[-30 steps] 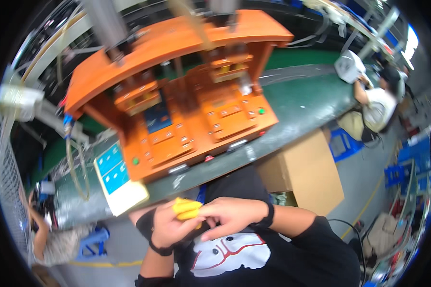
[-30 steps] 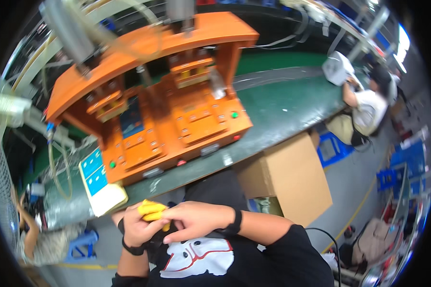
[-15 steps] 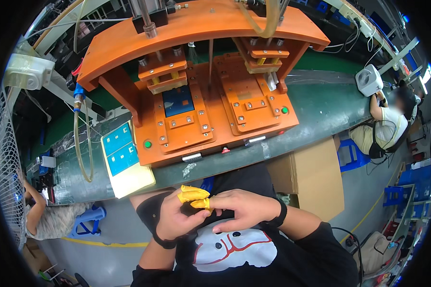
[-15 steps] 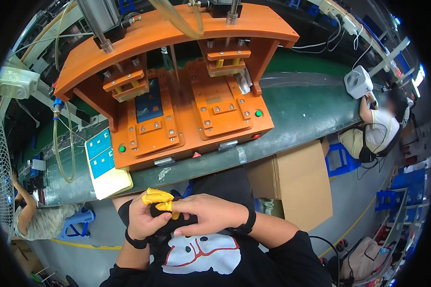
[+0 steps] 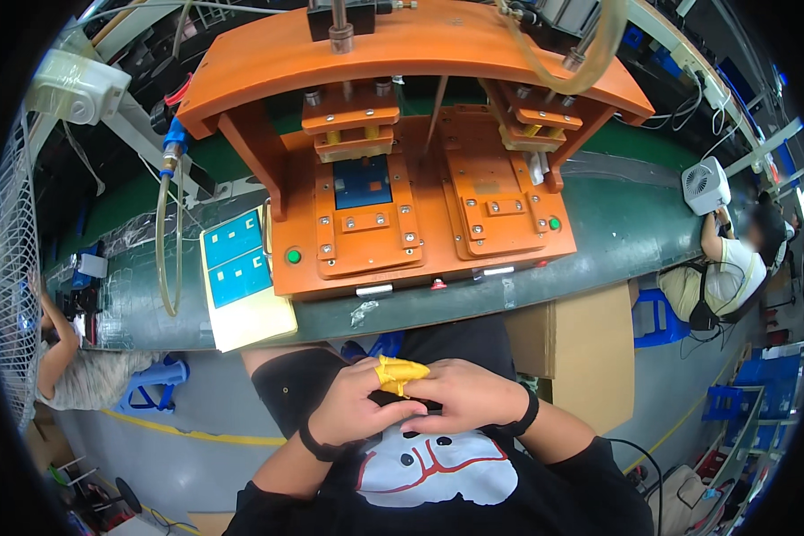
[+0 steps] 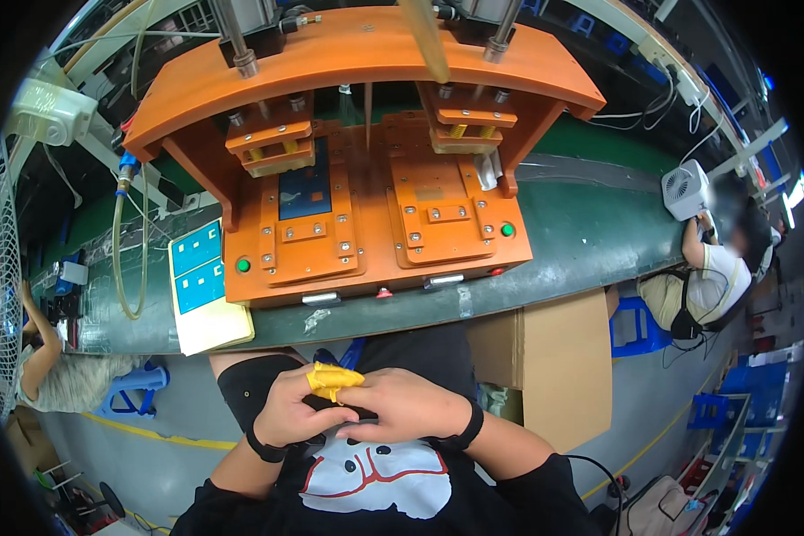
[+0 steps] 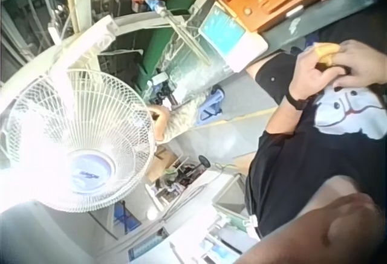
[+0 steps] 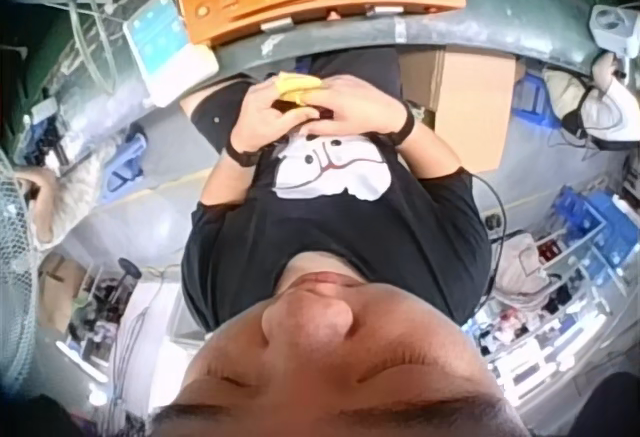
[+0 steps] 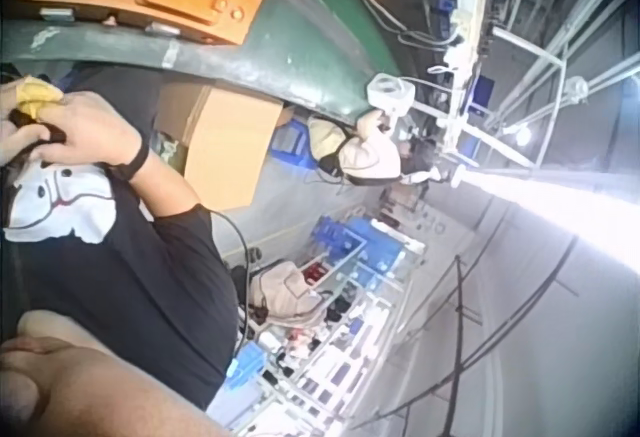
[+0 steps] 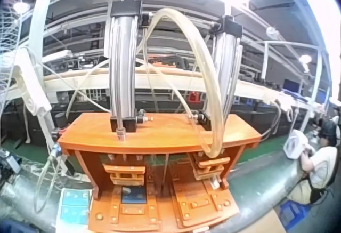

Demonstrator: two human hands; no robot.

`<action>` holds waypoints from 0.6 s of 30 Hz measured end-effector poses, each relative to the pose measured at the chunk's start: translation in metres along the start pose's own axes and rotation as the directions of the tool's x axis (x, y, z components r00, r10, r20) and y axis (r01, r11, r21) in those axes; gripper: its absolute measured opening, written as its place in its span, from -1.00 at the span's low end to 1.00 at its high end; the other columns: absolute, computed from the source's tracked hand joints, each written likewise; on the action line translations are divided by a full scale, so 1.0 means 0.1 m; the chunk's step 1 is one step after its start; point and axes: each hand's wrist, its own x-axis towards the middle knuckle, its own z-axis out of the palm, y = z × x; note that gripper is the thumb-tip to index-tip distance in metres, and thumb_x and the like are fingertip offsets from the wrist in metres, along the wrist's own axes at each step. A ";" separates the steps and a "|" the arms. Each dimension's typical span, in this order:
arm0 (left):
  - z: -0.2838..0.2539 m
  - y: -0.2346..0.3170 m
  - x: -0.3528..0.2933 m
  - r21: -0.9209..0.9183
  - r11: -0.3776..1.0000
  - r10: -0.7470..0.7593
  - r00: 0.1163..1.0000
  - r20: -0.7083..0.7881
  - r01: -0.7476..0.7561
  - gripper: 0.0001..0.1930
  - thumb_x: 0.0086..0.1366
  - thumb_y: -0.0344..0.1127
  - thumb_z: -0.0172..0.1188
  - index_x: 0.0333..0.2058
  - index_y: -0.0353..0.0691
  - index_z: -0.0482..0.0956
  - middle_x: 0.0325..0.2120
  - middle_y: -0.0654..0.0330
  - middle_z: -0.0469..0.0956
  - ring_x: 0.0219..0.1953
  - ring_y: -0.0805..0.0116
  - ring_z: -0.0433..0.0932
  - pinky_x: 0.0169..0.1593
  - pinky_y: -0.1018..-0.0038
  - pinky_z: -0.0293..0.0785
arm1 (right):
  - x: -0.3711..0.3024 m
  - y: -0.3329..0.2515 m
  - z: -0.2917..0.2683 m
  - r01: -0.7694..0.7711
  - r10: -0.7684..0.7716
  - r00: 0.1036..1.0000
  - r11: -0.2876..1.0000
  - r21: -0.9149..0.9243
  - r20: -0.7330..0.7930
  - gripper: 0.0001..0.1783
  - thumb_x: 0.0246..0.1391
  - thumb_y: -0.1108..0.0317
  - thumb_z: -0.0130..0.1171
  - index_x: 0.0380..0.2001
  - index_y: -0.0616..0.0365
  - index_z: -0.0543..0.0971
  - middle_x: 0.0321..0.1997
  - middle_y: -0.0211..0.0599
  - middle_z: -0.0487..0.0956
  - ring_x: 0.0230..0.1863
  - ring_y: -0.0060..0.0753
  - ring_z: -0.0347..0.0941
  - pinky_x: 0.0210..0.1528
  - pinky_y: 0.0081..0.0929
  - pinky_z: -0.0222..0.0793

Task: Assemble small plastic components using a pneumatic press machine and organize them into a box.

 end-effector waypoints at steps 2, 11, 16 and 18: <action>-0.04 0.00 0.00 -0.014 1.000 -0.023 0.999 -0.039 0.023 -0.53 -0.07 -0.29 0.56 -0.14 -0.26 0.65 -0.28 0.14 0.67 -0.30 0.28 0.64 -0.17 0.48 0.51 | 0.01 0.00 -0.01 0.007 -0.007 1.000 0.999 -0.038 -0.016 -0.62 0.07 0.03 0.30 -0.34 0.12 0.48 -0.46 -0.15 0.50 -0.41 0.04 0.47 -0.37 -0.15 0.37; 0.11 -0.02 -0.07 0.430 0.900 0.244 0.896 -0.370 -0.068 -0.68 -0.11 -0.39 0.54 -0.32 -0.20 0.69 -0.23 0.17 0.58 -0.18 0.12 0.49 -0.12 0.33 0.41 | 0.06 -0.03 0.12 -0.151 0.027 0.967 0.864 -0.480 -0.255 -0.58 -0.03 0.07 0.34 -0.21 0.13 0.52 -0.35 -0.29 0.53 -0.33 -0.24 0.50 -0.26 -0.34 0.40; 0.17 -0.12 -0.09 0.479 0.873 0.306 0.866 -0.395 -0.090 -0.73 -0.08 -0.47 0.50 -0.34 -0.17 0.68 -0.28 0.19 0.58 -0.27 0.12 0.48 -0.20 0.31 0.40 | 0.10 -0.07 0.21 -0.209 0.062 0.952 0.849 -0.486 -0.301 -0.56 -0.06 0.09 0.35 -0.21 0.16 0.52 -0.38 -0.29 0.53 -0.33 -0.25 0.50 -0.26 -0.35 0.40; 0.18 -0.12 -0.07 0.540 0.829 0.394 0.835 -0.383 -0.144 -0.76 -0.06 -0.51 0.46 -0.36 -0.18 0.66 -0.31 0.19 0.57 -0.31 0.13 0.47 -0.24 0.31 0.39 | 0.12 -0.08 0.23 -0.231 0.080 0.946 0.847 -0.479 -0.314 -0.56 -0.08 0.10 0.35 -0.22 0.17 0.52 -0.39 -0.29 0.53 -0.34 -0.25 0.50 -0.26 -0.36 0.40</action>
